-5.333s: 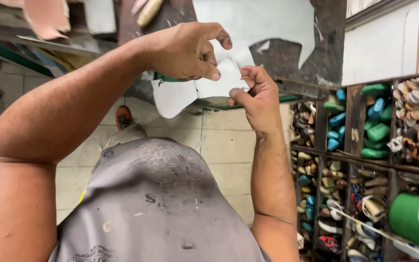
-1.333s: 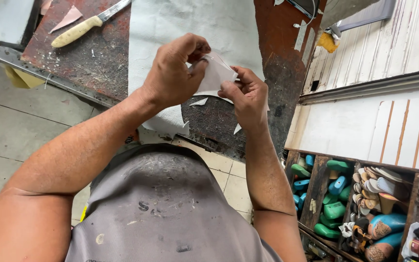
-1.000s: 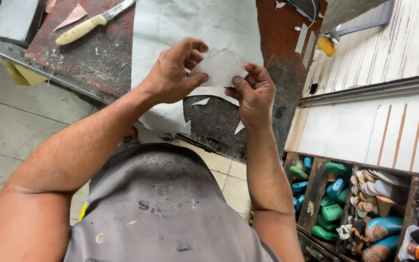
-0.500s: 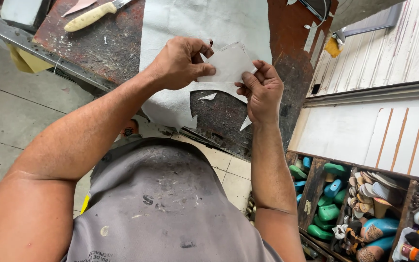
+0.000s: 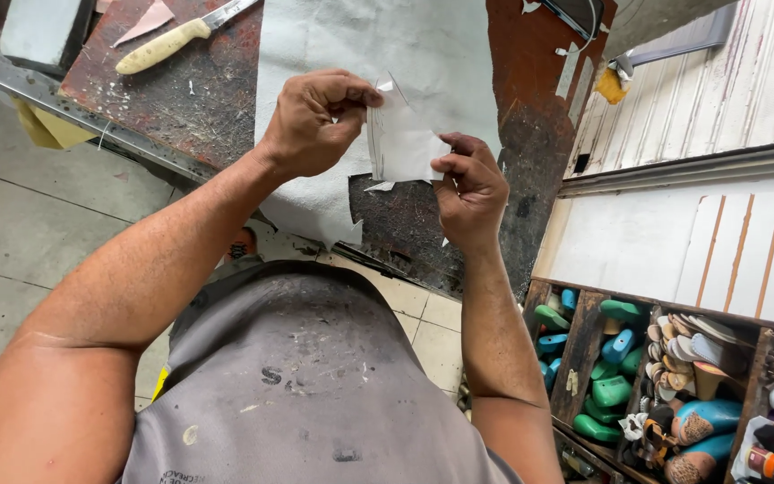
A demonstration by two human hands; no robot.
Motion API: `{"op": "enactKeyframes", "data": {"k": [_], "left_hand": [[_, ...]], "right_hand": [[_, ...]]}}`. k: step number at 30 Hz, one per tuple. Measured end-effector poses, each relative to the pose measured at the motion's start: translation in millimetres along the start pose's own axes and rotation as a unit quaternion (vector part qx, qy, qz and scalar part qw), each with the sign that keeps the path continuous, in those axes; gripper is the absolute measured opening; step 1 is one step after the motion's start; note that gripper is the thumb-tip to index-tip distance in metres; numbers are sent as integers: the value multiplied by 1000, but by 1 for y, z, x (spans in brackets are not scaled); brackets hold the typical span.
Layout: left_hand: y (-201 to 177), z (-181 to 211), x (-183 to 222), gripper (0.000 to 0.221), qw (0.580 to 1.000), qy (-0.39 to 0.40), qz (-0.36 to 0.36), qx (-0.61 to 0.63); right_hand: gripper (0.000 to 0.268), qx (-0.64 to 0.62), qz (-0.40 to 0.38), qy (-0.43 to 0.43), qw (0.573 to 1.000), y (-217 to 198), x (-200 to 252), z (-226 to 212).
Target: Cutting shoe components from a leather sheet using a hand knife and a template
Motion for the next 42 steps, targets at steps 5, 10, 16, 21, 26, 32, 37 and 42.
{"op": "enactKeyframes", "data": {"k": [5, 10, 16, 21, 26, 32, 37, 42], "left_hand": [[1, 4, 1, 34, 995, -86, -10, 57], [3, -2, -1, 43, 998, -54, -24, 31], [2, -6, 1, 46, 998, -47, -43, -2], [-2, -4, -1, 51, 997, -59, -56, -15], [-2, -8, 1, 54, 996, -65, -50, 32], [-5, -6, 0, 59, 996, -52, -53, 41], [-3, -9, -7, 68, 987, -127, -58, 84], [-1, -17, -6, 83, 987, -120, -75, 75]], "right_hand": [[32, -18, -24, 25, 999, 2, 4, -1], [16, -117, -5, 66, 991, 4, 0, 9], [31, -174, 22, 144, 974, 10, -4, 12], [34, -125, 30, 134, 983, 8, -6, 19], [39, -108, 42, 104, 988, 8, -8, 15], [32, -112, 14, 93, 989, 7, -14, 14], [34, -161, 40, 130, 978, 11, -17, 23], [30, -180, 32, 129, 975, 11, -20, 21]]}}
Point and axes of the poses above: each hand's wrist, its own x-axis away from the middle knuckle, its own y-axis out of the palm, z = x × y, the point moved 1 cm from there along -x, towards the middle knuckle, and after that the axes turned 2 degrees about -x, right-handed, at the moved point
